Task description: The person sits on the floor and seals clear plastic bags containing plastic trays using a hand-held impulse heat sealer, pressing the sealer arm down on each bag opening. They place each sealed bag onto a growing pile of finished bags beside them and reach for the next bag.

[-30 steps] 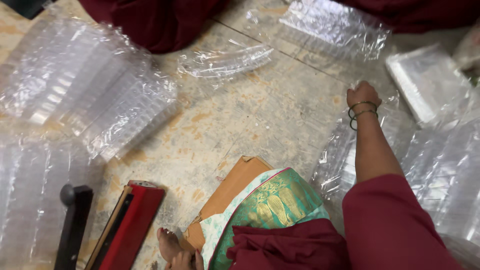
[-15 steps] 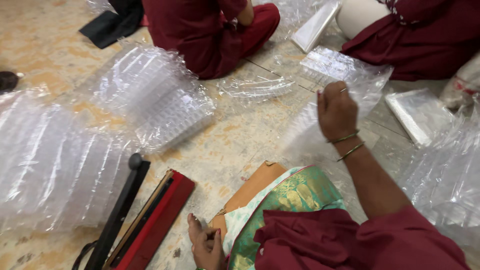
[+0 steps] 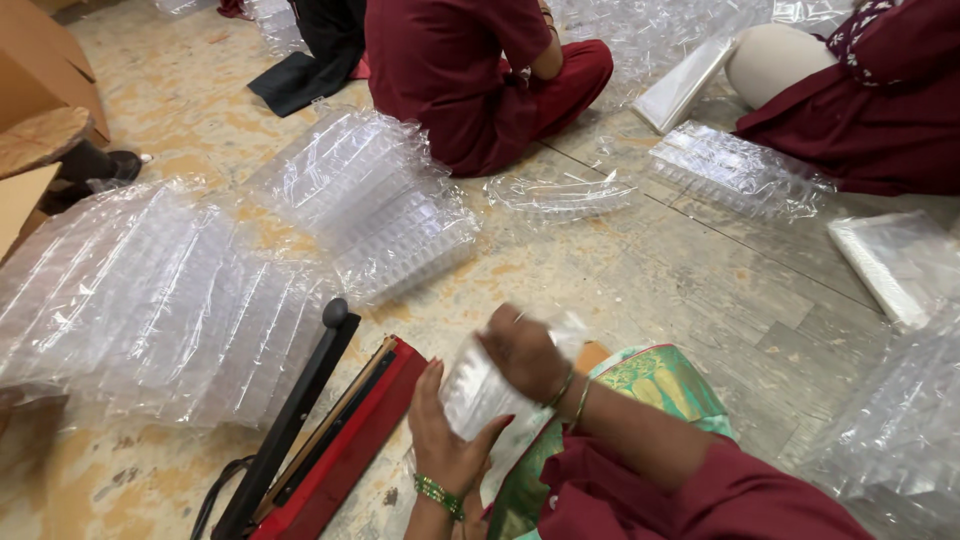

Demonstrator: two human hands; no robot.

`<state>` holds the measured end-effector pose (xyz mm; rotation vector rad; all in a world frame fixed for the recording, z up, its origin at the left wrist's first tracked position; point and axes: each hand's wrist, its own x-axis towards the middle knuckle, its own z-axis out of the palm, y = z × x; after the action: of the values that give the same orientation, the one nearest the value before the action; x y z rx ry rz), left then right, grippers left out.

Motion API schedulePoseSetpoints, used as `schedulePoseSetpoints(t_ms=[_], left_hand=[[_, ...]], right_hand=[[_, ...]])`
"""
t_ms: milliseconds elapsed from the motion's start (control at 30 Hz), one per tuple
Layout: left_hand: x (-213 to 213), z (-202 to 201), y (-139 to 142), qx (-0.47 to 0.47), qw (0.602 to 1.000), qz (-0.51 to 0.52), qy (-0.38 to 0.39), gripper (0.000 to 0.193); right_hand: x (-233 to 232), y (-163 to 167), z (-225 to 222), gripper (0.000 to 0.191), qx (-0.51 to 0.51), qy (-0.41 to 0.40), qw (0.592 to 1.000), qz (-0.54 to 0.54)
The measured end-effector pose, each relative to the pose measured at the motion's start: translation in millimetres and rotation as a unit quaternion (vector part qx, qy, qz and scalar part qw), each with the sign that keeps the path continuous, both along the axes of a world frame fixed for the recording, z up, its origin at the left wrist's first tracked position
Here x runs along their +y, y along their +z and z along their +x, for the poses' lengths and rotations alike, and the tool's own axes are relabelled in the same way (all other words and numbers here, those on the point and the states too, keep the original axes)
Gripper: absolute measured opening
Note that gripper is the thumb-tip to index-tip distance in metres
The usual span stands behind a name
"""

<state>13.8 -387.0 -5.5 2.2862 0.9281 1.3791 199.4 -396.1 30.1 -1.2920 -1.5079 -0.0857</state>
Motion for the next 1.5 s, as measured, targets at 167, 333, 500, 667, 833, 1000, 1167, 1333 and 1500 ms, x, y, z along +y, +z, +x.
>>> schedulePoseSetpoints(t_ms=[167,333,500,667,833,1000,1167,1333,1500], left_hand=[[5.6,0.8,5.0,0.013,0.997,-0.009,-0.074,0.059],[0.7,-19.3,5.3,0.037,0.986,-0.123,-0.109,0.041],[-14.7,-19.2,18.2,0.033,0.989,-0.052,-0.133,0.036],[-10.8,-19.1,45.8,0.001,0.988,-0.029,-0.152,0.025],[-13.6,-41.4,65.5,-0.062,0.986,-0.088,-0.129,0.02],[-17.0,-59.7,73.8,-0.173,0.952,-0.194,-0.16,0.019],[-23.7,-60.8,82.5,-0.232,0.933,-0.225,-0.157,0.02],[-31.9,-87.0,89.7,-0.295,0.912,-0.252,-0.136,0.027],[-34.9,-100.8,68.1,-0.292,0.907,-0.299,-0.047,0.029]], right_hand=[[-27.4,33.9,-35.8,0.027,-0.073,0.177,0.98,0.046],[-42.2,65.6,-38.1,0.033,-0.109,0.228,0.967,0.032],[-54.5,70.7,-34.7,0.031,-0.091,0.227,0.968,0.058],[-71.9,76.9,-15.0,0.034,-0.042,0.258,0.964,0.049],[-92.4,82.1,31.8,0.082,-0.03,0.161,0.986,-0.011],[-88.7,43.1,47.4,0.089,-0.002,0.204,0.965,-0.163],[-70.6,18.5,32.9,0.016,0.222,0.273,0.929,-0.112],[-74.3,43.6,9.9,0.013,0.291,0.276,0.913,-0.078],[-63.1,63.1,-14.5,0.006,0.342,0.303,0.889,0.01]])
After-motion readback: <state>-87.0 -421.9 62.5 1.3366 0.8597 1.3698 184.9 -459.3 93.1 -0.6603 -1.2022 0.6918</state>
